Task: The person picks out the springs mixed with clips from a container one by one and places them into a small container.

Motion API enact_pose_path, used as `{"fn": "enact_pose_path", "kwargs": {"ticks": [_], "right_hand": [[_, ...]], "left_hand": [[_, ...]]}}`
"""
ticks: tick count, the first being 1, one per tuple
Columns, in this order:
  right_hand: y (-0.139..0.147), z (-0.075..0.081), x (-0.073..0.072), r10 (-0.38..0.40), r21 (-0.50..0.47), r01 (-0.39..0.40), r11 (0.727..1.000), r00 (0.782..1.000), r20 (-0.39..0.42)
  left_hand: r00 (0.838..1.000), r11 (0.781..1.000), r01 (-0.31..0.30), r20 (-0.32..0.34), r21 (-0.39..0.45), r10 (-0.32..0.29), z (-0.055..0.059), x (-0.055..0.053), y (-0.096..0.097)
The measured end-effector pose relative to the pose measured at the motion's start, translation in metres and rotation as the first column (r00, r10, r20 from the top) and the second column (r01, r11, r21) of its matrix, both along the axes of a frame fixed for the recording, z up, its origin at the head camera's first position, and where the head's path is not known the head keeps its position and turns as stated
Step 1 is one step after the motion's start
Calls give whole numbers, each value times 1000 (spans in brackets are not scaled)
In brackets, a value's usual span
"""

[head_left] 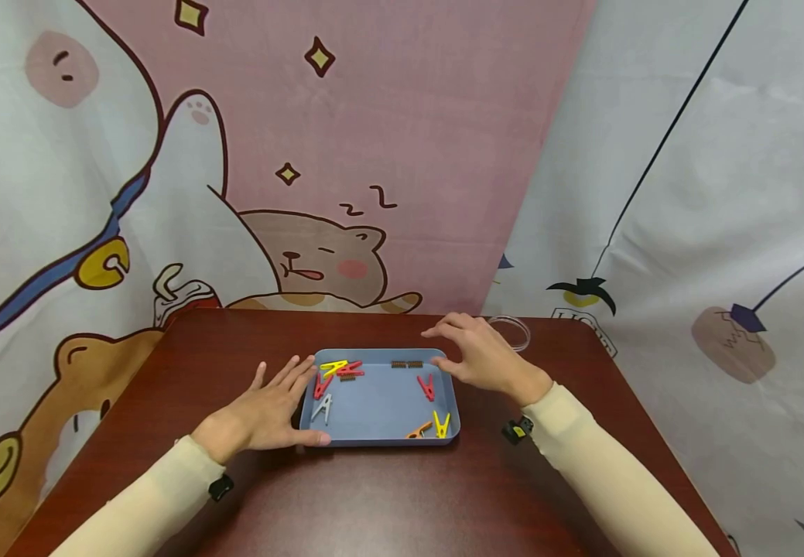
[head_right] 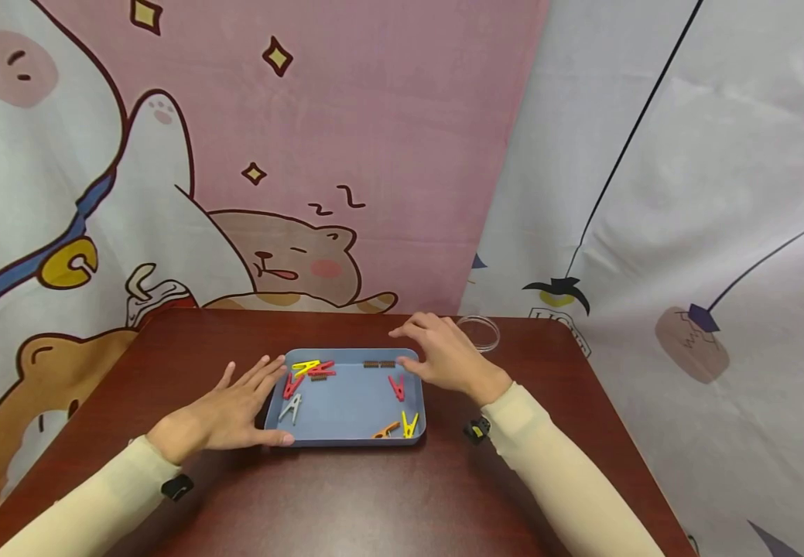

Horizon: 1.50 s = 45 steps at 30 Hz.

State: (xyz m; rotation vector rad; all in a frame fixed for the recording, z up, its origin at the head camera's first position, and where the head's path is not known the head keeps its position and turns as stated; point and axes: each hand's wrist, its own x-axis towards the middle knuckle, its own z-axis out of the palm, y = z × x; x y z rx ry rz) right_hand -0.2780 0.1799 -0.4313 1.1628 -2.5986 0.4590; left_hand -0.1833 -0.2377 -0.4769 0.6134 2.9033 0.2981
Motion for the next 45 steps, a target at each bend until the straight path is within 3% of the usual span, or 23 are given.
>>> {"fn": "enact_pose_path", "kwargs": {"ticks": [9,17,24,45], "right_hand": [[-25,0,-4,33,51,-35,998,998,44],[-46,-5,-9,100,73,-101,992,995,14],[-65,-8,-11,124,122,-128,984,991,39],[-109,-24,-22,191,286,-211,935,977,95]], "left_hand": [[1000,1000,-4,7,3,3,0,0,-1],[1000,1000,-1,15,6,1,-1,0,-2],[1000,1000,-7,23,-1,7,0,0,-1],[999,1000,-6,36,-11,7,1,-1,0]]}}
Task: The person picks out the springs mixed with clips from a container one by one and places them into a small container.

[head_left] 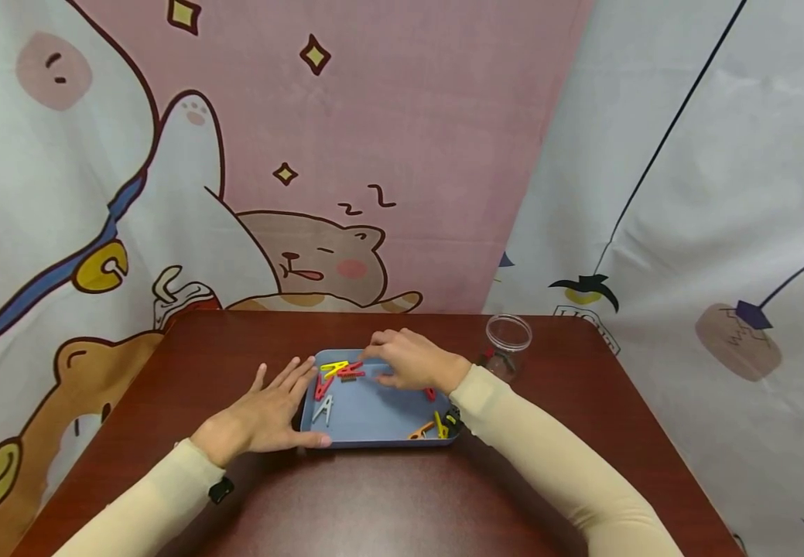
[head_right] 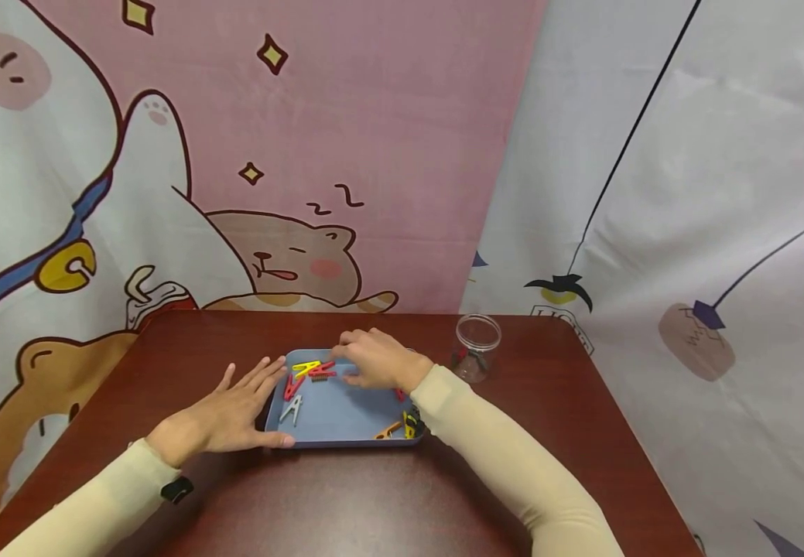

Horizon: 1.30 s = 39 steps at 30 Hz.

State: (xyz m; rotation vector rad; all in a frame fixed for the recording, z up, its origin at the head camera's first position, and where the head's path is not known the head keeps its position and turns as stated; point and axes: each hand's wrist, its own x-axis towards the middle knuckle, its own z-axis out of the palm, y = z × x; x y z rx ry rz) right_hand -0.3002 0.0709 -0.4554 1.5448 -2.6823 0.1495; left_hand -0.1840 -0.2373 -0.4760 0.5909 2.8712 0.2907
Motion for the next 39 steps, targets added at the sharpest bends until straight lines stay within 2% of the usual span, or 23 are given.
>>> {"fn": "enact_pose_path", "kwargs": {"ticks": [9,18,25,39], "right_hand": [[-16,-7,-2,58,47,-57,997,998,-23],[-31,-12,-4,69,143,-60,988,996,-60],[-42,-13,-6,57,197,-45,979,997,-52],[-54,-18,-6,81,242,-57,969,993,-91]], "left_hand": [[1000,1000,0,4,2,0,0,0,0],[1000,1000,6,2,1,-6,0,1,0],[1000,1000,5,4,-3,-5,2,1,0],[1000,1000,7,-1,-1,-7,2,1,1]]}}
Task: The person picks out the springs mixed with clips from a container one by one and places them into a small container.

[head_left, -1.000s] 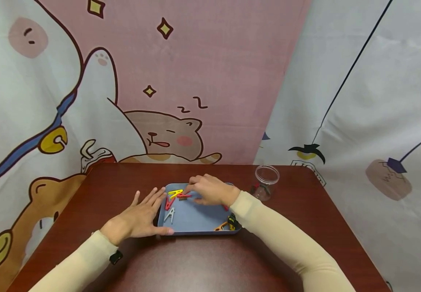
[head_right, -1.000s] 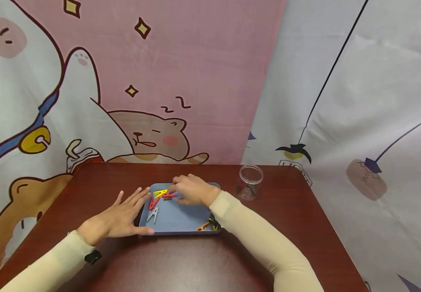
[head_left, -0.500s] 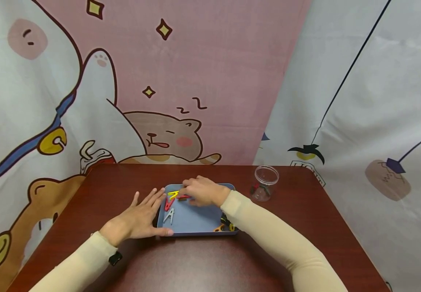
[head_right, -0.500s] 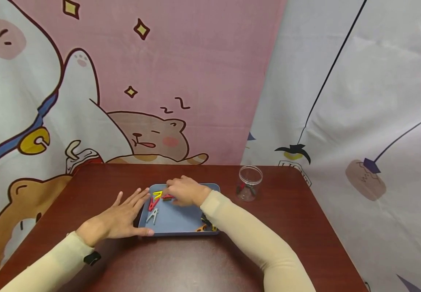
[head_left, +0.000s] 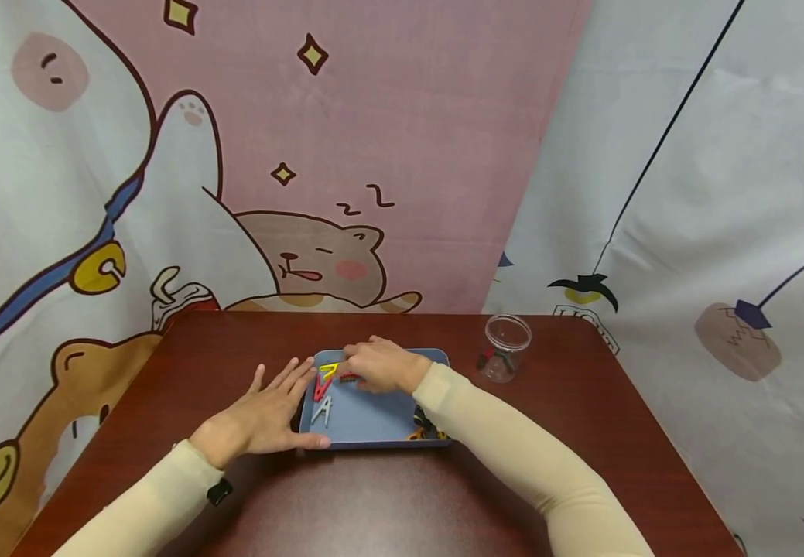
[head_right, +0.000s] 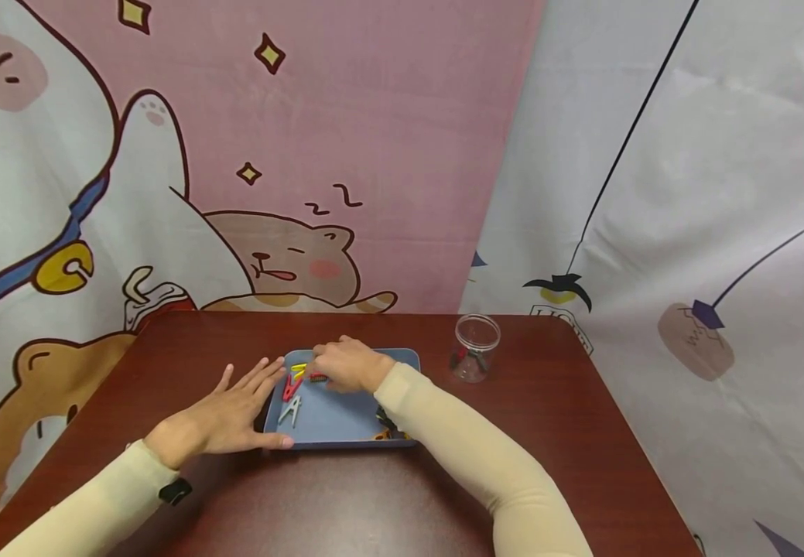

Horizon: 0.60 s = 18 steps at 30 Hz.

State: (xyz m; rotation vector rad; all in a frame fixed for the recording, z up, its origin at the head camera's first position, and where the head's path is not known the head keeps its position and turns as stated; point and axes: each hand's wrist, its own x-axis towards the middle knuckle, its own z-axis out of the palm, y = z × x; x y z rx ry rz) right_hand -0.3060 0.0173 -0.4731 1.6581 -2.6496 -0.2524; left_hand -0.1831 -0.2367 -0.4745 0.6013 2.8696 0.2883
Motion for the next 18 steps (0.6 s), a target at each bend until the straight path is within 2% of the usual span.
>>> {"fn": "enact_pose_path", "kwargs": {"ticks": [18], "right_hand": [[-7,-5,-1,-13,-10,13,1000,999,-39]], "left_hand": [[1000,1000,-4,-2,-6,4,-1,-1,0]]}}
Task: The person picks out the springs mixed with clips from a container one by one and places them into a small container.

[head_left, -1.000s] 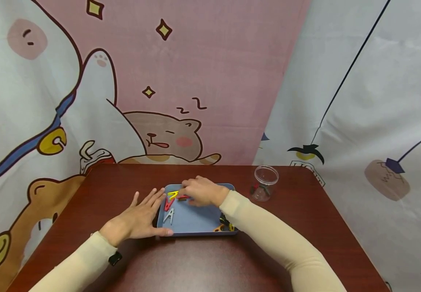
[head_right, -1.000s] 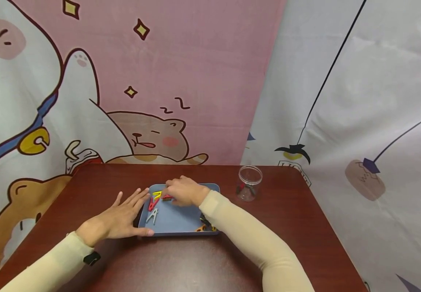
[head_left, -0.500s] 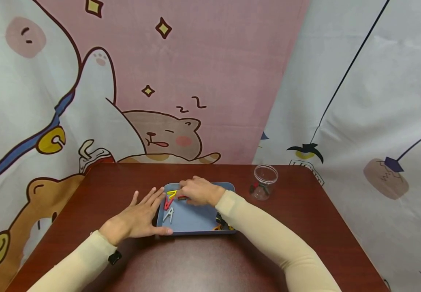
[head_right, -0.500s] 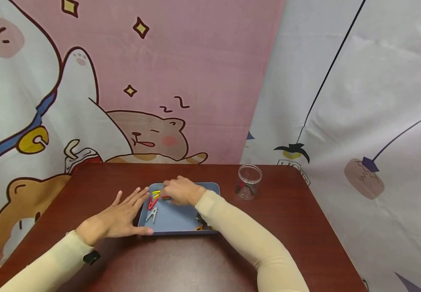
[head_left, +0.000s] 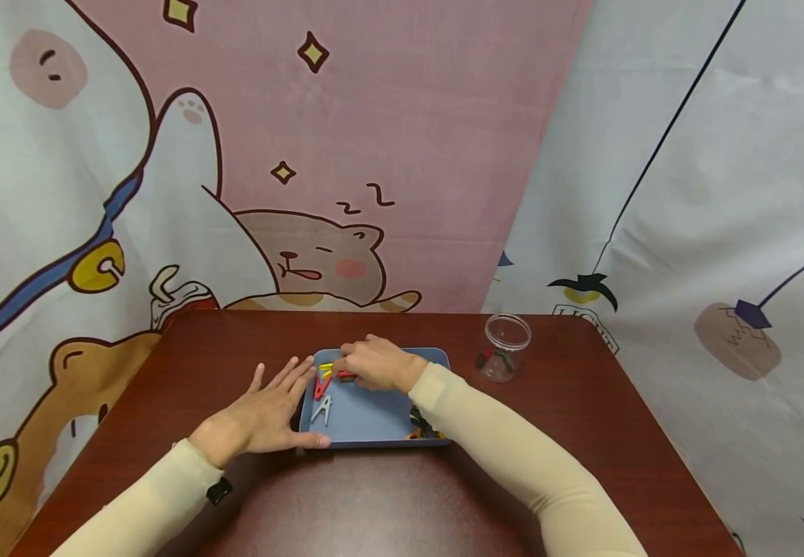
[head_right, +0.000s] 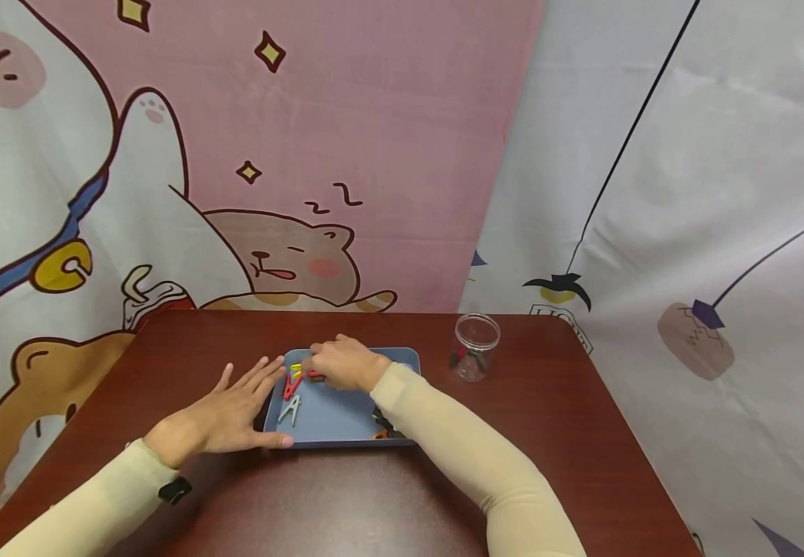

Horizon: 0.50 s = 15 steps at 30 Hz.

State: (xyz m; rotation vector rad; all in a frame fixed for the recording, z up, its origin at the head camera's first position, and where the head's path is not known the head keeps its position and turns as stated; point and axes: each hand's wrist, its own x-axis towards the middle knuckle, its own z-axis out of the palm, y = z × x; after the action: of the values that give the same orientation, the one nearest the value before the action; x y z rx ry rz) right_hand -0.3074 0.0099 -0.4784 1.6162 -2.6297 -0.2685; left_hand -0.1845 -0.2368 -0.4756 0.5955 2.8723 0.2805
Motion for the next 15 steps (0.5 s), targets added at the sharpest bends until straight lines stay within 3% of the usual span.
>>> {"fn": "enact_pose_path", "kwargs": {"ticks": [15], "right_hand": [[0,4,0,11,15,-11,1000,1000,13]], "left_hand": [[1000,1000,3,-5,-1,-3,1,0,0]]}}
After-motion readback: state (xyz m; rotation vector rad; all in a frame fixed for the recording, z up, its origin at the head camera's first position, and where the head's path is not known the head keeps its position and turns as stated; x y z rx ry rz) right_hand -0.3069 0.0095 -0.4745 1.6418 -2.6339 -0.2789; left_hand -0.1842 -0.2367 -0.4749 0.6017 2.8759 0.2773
